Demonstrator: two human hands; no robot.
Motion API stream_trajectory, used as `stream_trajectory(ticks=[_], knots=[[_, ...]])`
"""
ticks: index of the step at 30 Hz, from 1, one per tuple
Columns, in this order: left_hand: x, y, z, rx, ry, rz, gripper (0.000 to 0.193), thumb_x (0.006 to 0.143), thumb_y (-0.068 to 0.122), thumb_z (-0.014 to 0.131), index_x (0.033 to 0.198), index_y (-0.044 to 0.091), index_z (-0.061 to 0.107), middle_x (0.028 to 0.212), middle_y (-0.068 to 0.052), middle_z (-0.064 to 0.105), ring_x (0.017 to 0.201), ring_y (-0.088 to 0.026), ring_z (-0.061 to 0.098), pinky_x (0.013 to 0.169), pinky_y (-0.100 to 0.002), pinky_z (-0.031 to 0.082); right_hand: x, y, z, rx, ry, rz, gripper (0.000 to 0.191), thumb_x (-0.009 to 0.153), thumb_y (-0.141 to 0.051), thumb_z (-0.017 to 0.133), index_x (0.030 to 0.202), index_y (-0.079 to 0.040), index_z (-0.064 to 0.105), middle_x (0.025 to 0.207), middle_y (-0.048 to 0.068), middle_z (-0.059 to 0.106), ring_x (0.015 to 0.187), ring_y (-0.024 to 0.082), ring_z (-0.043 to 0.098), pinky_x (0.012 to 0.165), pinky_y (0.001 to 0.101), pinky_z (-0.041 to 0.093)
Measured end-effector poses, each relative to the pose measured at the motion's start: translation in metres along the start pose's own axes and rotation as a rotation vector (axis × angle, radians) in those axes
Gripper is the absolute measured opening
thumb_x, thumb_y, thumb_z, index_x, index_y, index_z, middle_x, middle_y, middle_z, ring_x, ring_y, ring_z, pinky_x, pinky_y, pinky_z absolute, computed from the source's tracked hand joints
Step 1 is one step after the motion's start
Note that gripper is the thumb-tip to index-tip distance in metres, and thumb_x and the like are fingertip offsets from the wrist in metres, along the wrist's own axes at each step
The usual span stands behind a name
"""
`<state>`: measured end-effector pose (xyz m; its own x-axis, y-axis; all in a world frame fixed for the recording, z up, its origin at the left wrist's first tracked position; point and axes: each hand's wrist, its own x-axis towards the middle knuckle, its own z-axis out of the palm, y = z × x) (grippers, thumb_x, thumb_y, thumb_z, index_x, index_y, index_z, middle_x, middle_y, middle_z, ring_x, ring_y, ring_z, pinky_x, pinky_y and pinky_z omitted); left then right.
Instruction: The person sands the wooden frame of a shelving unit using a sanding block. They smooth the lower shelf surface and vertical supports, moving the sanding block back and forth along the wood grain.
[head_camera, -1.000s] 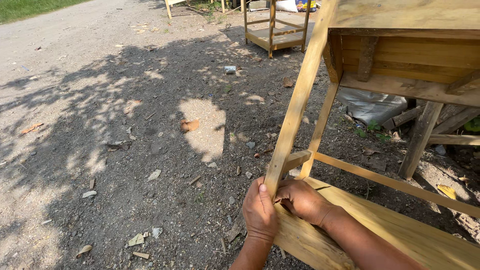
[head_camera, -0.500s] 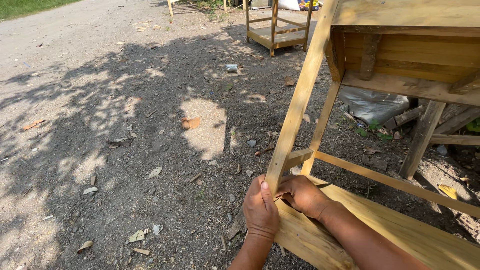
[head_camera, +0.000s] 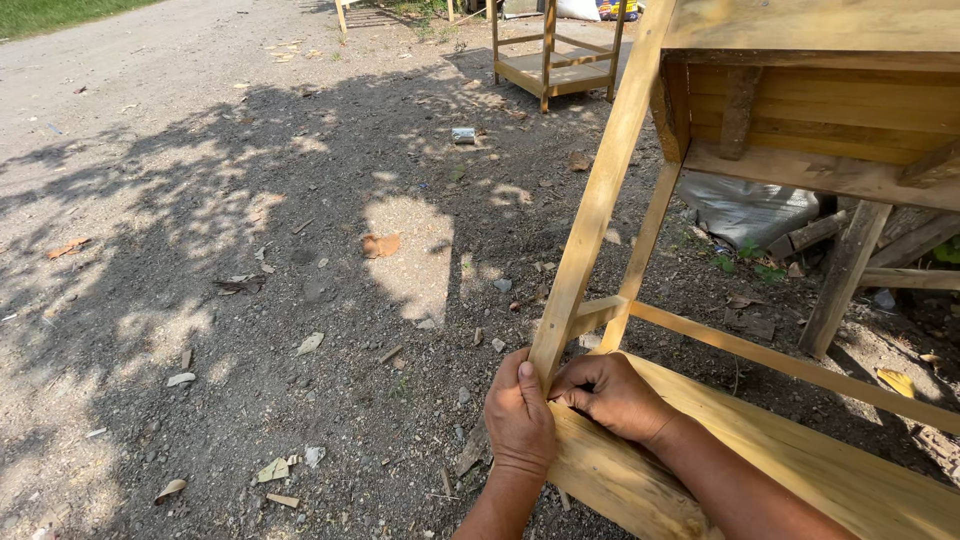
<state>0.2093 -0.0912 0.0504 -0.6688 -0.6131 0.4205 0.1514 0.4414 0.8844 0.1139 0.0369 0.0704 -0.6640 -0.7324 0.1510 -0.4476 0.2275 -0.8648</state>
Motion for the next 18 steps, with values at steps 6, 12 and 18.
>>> stream_trajectory(ticks=[6,12,18], knots=[[0.0,0.0,0.001,0.058,0.011,-0.075,0.041,0.106,0.035,0.036,0.108,0.011,0.068,0.087,-0.014,0.071,0.08,-0.032,0.071,0.073,-0.044,0.055,0.004,-0.002,0.0,-0.3,-0.027,-0.162,0.01,0.083,-0.013,0.076,0.089,-0.008,0.082,0.089,0.003,0.079,0.085,0.018,0.075,0.078,0.0314,0.059],[0.001,0.0,0.001,0.053,0.026,-0.026,0.041,0.106,0.036,0.036,0.106,0.01,0.067,0.087,-0.013,0.071,0.081,-0.031,0.07,0.074,-0.044,0.055,-0.003,-0.014,-0.003,-0.229,-0.068,-0.104,0.01,0.082,-0.013,0.077,0.089,-0.006,0.08,0.088,0.005,0.08,0.086,0.019,0.077,0.08,0.0328,0.06],[0.0,0.001,0.001,0.074,-0.005,-0.097,0.041,0.106,0.038,0.034,0.106,0.012,0.066,0.085,-0.011,0.069,0.079,-0.028,0.07,0.074,-0.043,0.055,0.0,-0.014,-0.001,-0.289,-0.034,-0.025,0.012,0.082,-0.011,0.075,0.091,-0.009,0.081,0.09,0.004,0.08,0.087,0.02,0.076,0.081,0.0334,0.06]])
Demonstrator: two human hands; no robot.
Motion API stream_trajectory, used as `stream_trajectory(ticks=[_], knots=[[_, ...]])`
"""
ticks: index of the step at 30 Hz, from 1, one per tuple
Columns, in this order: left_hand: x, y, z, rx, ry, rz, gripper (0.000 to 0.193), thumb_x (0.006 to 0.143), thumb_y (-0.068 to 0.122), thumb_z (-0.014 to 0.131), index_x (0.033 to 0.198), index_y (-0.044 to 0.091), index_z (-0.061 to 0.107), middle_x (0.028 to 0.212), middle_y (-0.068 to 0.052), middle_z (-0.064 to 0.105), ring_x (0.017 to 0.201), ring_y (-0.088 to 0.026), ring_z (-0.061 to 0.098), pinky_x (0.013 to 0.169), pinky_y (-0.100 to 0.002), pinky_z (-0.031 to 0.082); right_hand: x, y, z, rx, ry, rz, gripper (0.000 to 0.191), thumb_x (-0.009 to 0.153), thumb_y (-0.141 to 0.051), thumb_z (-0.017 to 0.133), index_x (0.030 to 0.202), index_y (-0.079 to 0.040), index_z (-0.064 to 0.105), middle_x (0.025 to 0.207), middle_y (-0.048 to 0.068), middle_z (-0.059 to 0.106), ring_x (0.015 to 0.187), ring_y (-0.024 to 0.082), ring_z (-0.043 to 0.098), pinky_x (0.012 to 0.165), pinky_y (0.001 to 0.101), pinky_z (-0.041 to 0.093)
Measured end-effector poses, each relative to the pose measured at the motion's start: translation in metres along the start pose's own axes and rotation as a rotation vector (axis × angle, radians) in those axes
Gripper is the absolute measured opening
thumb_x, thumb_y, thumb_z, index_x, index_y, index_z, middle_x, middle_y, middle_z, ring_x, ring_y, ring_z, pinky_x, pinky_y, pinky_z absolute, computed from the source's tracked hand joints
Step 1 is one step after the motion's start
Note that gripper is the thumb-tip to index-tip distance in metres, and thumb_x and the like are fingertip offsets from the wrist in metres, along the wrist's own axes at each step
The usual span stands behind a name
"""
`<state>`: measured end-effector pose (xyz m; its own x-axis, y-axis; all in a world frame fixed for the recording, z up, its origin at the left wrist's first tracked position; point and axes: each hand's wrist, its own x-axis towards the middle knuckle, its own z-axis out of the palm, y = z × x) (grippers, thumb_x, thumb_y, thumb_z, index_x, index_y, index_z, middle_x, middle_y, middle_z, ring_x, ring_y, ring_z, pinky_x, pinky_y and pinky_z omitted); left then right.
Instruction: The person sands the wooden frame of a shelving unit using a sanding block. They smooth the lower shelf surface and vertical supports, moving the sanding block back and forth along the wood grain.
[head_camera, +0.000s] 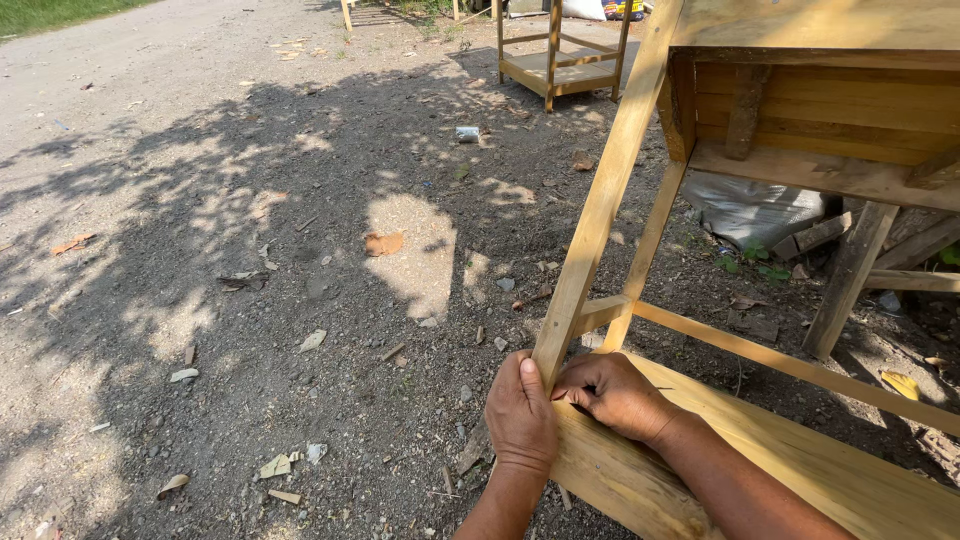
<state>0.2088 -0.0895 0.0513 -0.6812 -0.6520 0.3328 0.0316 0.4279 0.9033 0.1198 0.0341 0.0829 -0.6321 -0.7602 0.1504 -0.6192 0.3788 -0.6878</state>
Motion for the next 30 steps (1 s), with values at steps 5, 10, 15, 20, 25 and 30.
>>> stream_trajectory(ticks=[5,10,15,20,25,30], knots=[[0.0,0.001,-0.001,0.012,-0.015,-0.008,0.042,0.106,0.039,0.034,0.104,0.011,0.066,0.083,-0.011,0.067,0.077,-0.028,0.069,0.074,-0.043,0.055,-0.001,0.003,0.001,-0.049,0.019,-0.171,0.013,0.078,-0.005,0.076,0.09,-0.007,0.081,0.089,0.006,0.079,0.088,0.024,0.075,0.081,0.0359,0.059],[0.001,0.004,-0.003,0.01,-0.006,0.0,0.042,0.107,0.039,0.033,0.105,0.012,0.065,0.084,-0.011,0.067,0.078,-0.029,0.068,0.074,-0.044,0.054,0.001,0.001,-0.001,0.009,0.015,-0.163,0.015,0.077,-0.003,0.075,0.09,-0.008,0.081,0.089,0.006,0.079,0.087,0.023,0.077,0.081,0.0356,0.06],[-0.001,0.007,-0.004,-0.026,-0.012,-0.026,0.042,0.106,0.039,0.034,0.105,0.012,0.066,0.086,-0.011,0.069,0.081,-0.029,0.069,0.076,-0.044,0.055,-0.004,-0.004,-0.002,-0.054,0.032,-0.171,0.013,0.076,-0.005,0.077,0.087,-0.008,0.082,0.088,0.006,0.079,0.087,0.023,0.076,0.079,0.0354,0.06],[-0.003,0.006,-0.005,0.015,-0.006,-0.016,0.041,0.106,0.038,0.035,0.104,0.011,0.065,0.086,-0.013,0.068,0.082,-0.032,0.068,0.076,-0.045,0.054,-0.01,-0.007,0.001,0.01,0.029,-0.124,0.013,0.076,-0.006,0.077,0.088,-0.008,0.081,0.086,0.006,0.08,0.084,0.023,0.077,0.078,0.0349,0.06],[0.0,0.004,-0.005,0.022,-0.003,-0.002,0.04,0.106,0.037,0.034,0.103,0.012,0.065,0.086,-0.012,0.069,0.083,-0.032,0.068,0.076,-0.045,0.053,-0.009,-0.007,0.0,-0.063,0.064,-0.22,0.011,0.077,-0.007,0.077,0.087,-0.008,0.081,0.087,0.006,0.079,0.086,0.023,0.075,0.078,0.0351,0.059],[-0.001,0.006,-0.006,-0.004,-0.064,-0.096,0.04,0.107,0.037,0.033,0.101,0.011,0.063,0.084,-0.012,0.067,0.08,-0.029,0.068,0.076,-0.043,0.054,-0.008,-0.003,0.002,0.113,0.019,-0.114,0.009,0.081,-0.008,0.076,0.088,-0.008,0.081,0.088,0.005,0.08,0.086,0.021,0.077,0.079,0.0347,0.06]])
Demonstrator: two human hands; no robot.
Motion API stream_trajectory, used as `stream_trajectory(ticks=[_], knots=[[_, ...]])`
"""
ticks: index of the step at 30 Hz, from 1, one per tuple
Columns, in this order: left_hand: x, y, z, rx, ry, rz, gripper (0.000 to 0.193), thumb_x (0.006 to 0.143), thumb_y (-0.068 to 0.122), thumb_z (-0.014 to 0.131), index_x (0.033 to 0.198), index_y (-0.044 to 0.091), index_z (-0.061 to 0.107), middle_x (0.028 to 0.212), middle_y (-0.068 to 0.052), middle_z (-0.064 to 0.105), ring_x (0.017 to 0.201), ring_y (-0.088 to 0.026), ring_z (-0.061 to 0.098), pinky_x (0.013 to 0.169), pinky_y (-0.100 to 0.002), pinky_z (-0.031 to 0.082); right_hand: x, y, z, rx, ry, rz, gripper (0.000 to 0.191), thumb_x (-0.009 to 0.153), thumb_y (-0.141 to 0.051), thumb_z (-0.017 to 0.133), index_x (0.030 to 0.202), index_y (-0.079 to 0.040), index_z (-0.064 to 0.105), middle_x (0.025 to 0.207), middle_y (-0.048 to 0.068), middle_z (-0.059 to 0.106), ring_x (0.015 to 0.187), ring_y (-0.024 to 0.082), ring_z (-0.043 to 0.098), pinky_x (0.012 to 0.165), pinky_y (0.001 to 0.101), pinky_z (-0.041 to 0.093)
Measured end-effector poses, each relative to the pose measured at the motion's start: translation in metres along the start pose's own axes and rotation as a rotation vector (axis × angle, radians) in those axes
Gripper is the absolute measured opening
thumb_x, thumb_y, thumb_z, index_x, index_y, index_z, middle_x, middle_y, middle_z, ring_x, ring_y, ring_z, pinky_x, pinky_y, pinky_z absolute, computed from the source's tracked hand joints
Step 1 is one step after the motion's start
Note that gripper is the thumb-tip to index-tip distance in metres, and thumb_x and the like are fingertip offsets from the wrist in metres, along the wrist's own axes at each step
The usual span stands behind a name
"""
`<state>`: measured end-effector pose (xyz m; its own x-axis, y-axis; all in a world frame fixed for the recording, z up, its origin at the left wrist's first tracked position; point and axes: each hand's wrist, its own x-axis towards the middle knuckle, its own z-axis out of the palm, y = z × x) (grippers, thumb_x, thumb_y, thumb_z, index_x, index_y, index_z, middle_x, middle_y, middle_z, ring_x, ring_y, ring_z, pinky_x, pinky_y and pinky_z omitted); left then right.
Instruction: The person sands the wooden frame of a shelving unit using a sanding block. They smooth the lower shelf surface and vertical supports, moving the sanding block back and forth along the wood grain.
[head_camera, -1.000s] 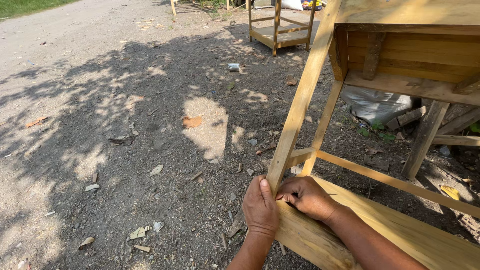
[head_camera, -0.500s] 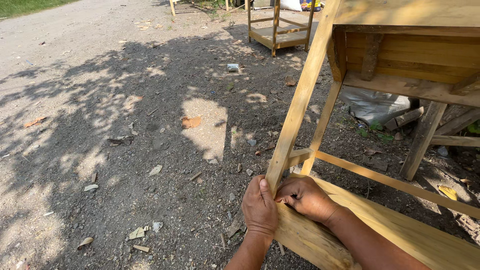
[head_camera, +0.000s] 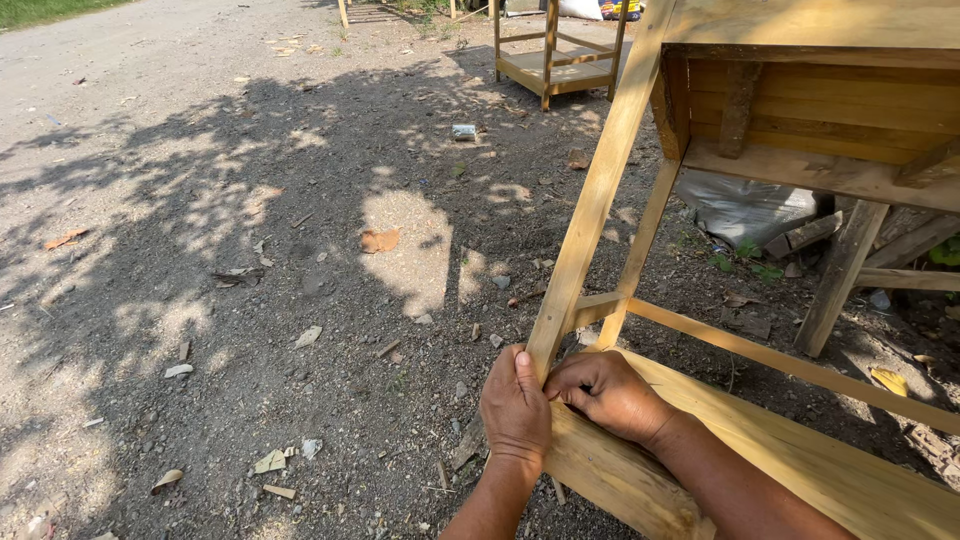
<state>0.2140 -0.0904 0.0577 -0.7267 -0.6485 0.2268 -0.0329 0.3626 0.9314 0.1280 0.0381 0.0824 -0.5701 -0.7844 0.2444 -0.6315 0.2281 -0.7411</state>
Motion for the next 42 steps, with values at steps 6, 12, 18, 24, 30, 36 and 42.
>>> stream_trajectory(ticks=[6,12,18,24,30,36,42], knots=[[-0.001,0.001,0.002,0.038,0.072,0.103,0.037,0.106,0.035,0.037,0.105,0.011,0.065,0.082,-0.012,0.068,0.079,-0.029,0.068,0.075,-0.044,0.054,0.011,0.005,-0.001,-0.219,0.012,0.127,0.01,0.082,-0.012,0.076,0.09,-0.011,0.082,0.093,0.002,0.079,0.09,0.02,0.075,0.083,0.034,0.058],[0.001,-0.002,0.004,0.051,0.096,0.138,0.036,0.106,0.035,0.038,0.105,0.011,0.065,0.082,-0.012,0.068,0.078,-0.03,0.068,0.072,-0.045,0.053,0.012,0.015,-0.001,-0.154,-0.032,0.032,0.009,0.083,-0.012,0.075,0.09,-0.011,0.08,0.092,0.002,0.08,0.087,0.019,0.077,0.083,0.0333,0.06],[0.0,-0.002,0.005,0.053,0.09,0.134,0.035,0.106,0.035,0.039,0.102,0.01,0.064,0.08,-0.013,0.067,0.075,-0.032,0.068,0.07,-0.045,0.053,0.022,0.028,-0.002,-0.231,-0.003,0.227,0.008,0.085,-0.017,0.077,0.091,-0.015,0.082,0.092,-0.002,0.081,0.088,0.018,0.077,0.084,0.0324,0.058],[-0.002,0.002,0.002,0.061,0.127,0.196,0.034,0.106,0.033,0.04,0.108,0.01,0.065,0.087,-0.014,0.069,0.08,-0.033,0.069,0.072,-0.046,0.054,0.015,0.026,-0.003,-0.214,-0.01,0.06,0.008,0.083,-0.015,0.078,0.089,-0.013,0.082,0.092,-0.001,0.08,0.088,0.017,0.077,0.082,0.0329,0.058],[-0.004,0.009,-0.003,0.033,0.057,0.093,0.037,0.107,0.036,0.038,0.11,0.012,0.065,0.091,-0.013,0.07,0.086,-0.031,0.07,0.076,-0.045,0.055,0.009,0.01,-0.01,-0.067,-0.104,0.127,0.01,0.081,-0.007,0.076,0.089,-0.008,0.082,0.092,0.003,0.08,0.088,0.017,0.077,0.085,0.0307,0.061],[-0.004,0.007,-0.002,0.036,0.081,0.121,0.037,0.106,0.037,0.039,0.111,0.012,0.066,0.096,-0.012,0.071,0.088,-0.031,0.071,0.076,-0.044,0.057,0.017,0.013,-0.006,-0.27,-0.089,0.095,0.01,0.082,-0.008,0.076,0.09,-0.012,0.081,0.095,0.001,0.079,0.089,0.018,0.077,0.085,0.0314,0.06],[-0.001,0.0,0.001,0.043,0.123,0.173,0.034,0.105,0.034,0.042,0.113,0.011,0.066,0.095,-0.014,0.071,0.087,-0.034,0.071,0.076,-0.046,0.056,0.027,0.026,-0.007,-0.317,-0.07,0.143,0.008,0.083,-0.011,0.077,0.089,-0.015,0.081,0.095,0.001,0.079,0.091,0.02,0.077,0.085,0.0336,0.059]])
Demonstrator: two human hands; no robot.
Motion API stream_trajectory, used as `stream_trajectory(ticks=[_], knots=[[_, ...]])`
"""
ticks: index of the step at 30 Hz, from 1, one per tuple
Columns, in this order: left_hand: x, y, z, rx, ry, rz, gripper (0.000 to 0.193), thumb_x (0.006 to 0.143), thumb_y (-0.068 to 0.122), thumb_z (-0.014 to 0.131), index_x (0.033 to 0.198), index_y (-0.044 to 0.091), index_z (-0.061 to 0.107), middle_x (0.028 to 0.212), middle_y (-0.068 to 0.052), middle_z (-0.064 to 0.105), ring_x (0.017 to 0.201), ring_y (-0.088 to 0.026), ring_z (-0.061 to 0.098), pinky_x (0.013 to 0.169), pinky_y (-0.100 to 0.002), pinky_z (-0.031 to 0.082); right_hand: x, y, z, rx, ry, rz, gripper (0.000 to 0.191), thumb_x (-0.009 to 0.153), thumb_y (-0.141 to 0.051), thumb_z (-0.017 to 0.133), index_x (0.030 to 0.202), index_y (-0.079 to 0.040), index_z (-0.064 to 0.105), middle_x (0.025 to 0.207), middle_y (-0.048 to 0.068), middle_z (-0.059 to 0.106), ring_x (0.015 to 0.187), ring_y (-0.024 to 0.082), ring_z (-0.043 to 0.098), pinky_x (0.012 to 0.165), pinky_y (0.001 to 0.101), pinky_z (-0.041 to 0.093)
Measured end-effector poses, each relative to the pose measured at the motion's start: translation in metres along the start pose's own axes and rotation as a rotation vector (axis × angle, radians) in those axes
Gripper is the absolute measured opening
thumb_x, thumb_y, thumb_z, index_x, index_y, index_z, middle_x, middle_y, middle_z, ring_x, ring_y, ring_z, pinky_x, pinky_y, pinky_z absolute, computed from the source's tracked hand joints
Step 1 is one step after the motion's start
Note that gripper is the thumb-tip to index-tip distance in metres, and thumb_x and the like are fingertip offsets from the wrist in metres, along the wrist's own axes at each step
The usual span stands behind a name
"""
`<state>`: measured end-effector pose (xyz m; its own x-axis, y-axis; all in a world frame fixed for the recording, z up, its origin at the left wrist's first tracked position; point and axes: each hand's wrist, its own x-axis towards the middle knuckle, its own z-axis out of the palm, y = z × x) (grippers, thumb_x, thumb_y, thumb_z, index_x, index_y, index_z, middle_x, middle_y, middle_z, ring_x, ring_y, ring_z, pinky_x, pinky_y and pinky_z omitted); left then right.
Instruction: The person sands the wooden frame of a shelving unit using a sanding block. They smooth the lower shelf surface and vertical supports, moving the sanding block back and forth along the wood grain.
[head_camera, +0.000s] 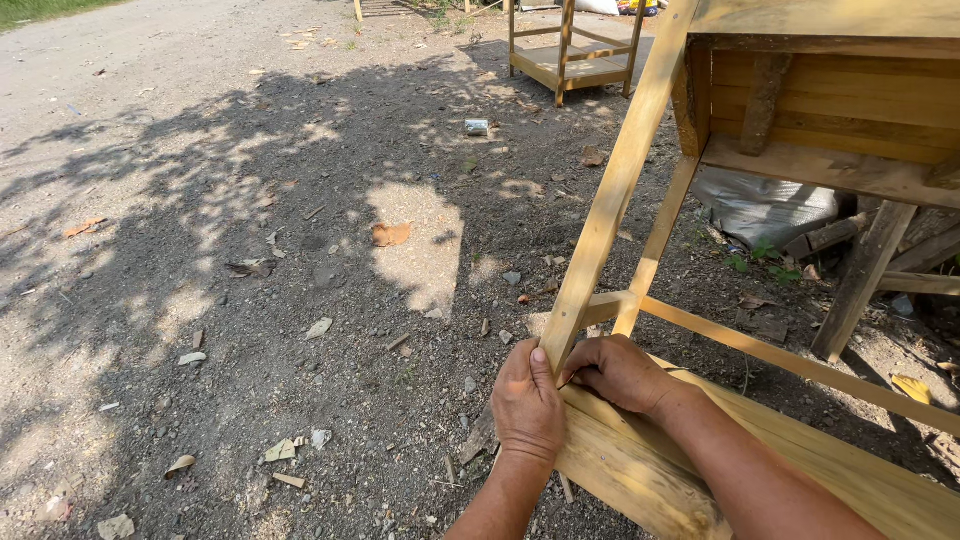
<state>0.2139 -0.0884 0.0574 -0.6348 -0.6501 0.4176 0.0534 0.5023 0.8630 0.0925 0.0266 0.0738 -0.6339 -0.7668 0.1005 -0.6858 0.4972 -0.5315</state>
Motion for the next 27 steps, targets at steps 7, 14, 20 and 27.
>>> stream_trajectory(ticks=[7,14,20,27], knots=[[0.001,-0.004,0.001,0.017,-0.021,0.027,0.032,0.107,0.031,0.042,0.105,0.01,0.066,0.09,-0.014,0.069,0.082,-0.036,0.069,0.073,-0.048,0.054,-0.003,0.0,0.002,-0.075,-0.018,-0.087,0.01,0.083,-0.013,0.077,0.092,-0.016,0.079,0.098,-0.001,0.078,0.095,0.021,0.074,0.087,0.0357,0.057],[0.0,-0.004,0.004,0.011,-0.006,0.016,0.031,0.106,0.031,0.043,0.108,0.01,0.065,0.09,-0.014,0.07,0.082,-0.035,0.069,0.072,-0.047,0.055,-0.001,-0.003,0.0,-0.048,-0.025,0.057,0.01,0.083,-0.014,0.077,0.091,-0.018,0.081,0.098,-0.001,0.078,0.097,0.02,0.074,0.09,0.0346,0.057],[0.001,-0.003,0.003,0.032,-0.059,-0.066,0.034,0.106,0.034,0.04,0.111,0.012,0.064,0.092,-0.012,0.071,0.083,-0.031,0.071,0.074,-0.045,0.056,-0.005,-0.008,0.0,-0.085,0.008,0.121,0.009,0.085,-0.017,0.077,0.093,-0.017,0.08,0.098,0.0,0.078,0.096,0.019,0.074,0.09,0.0342,0.057],[0.0,-0.005,0.002,0.027,-0.029,0.006,0.035,0.106,0.034,0.039,0.111,0.011,0.065,0.092,-0.013,0.07,0.086,-0.034,0.07,0.075,-0.047,0.054,-0.015,-0.018,0.002,0.122,0.01,-0.063,0.011,0.081,-0.008,0.076,0.092,-0.01,0.08,0.096,0.001,0.081,0.092,0.018,0.078,0.087,0.0314,0.06]])
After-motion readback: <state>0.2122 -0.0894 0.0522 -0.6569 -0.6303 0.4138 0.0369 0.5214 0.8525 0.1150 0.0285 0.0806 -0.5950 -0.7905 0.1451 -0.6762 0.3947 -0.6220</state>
